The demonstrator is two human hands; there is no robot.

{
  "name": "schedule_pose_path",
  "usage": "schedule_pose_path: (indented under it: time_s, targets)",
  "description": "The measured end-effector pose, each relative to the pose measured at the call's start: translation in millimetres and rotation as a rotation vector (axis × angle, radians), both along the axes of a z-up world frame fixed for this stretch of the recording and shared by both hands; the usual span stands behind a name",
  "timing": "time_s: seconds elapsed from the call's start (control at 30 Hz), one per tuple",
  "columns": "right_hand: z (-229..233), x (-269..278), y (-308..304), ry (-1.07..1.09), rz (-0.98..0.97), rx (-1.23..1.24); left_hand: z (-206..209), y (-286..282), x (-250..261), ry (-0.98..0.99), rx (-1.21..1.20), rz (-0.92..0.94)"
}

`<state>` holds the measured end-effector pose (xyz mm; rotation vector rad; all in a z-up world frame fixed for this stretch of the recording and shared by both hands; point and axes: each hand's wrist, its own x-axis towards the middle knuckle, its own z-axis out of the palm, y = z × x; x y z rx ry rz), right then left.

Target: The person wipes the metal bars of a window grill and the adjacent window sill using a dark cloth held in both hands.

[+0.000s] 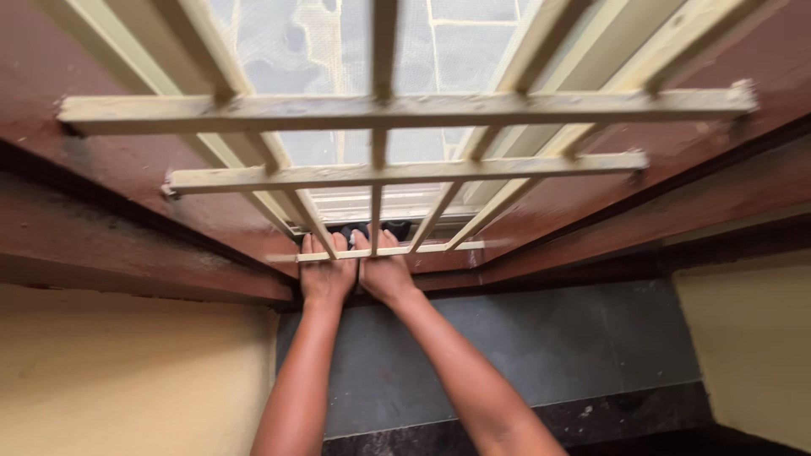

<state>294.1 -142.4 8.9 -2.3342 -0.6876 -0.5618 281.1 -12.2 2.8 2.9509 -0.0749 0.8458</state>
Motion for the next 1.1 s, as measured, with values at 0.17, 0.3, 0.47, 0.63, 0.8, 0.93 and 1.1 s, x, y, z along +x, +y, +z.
schedule_pose_path:
  time_s: [0.17, 0.3, 0.47, 0.63, 0.8, 0.93, 1.1]
  targets:
    - [-10.5, 0.3, -58.2, 0.072, 0.047, -0.259, 3.9, -36.7, -6.4, -0.029, -0.216, -0.038]
    - [-29.1, -6.3, -112.9, -0.030, -0.137, -0.306, 3.7, -104.1, 2.1, -0.004, -0.445, -0.132]
    - [-40.7, -10.2, -145.6, -0.162, -0.120, -0.307, -15.0, -126.0, -2.4, 0.052, -0.615, -0.126]
    - [-33.8, -49.1, -140.7, -0.083, -0.230, -0.133, -32.7, -129.0, -24.8, -0.034, -0.490, -0.038]
    - [-26.1, -67.1, -155.2, -0.028, -0.188, -0.057, -28.7, -137.6, -63.3, -0.023, -0.570, -0.062]
    - [-9.9, -89.3, -169.7, 0.183, -0.155, -0.230, -6.2, -137.9, -92.2, 0.284, -0.501, -0.001]
    - [15.6, -132.2, -196.1, 0.223, -0.140, -0.101, 8.6, -159.2, -109.0, 0.274, -0.512, -0.117]
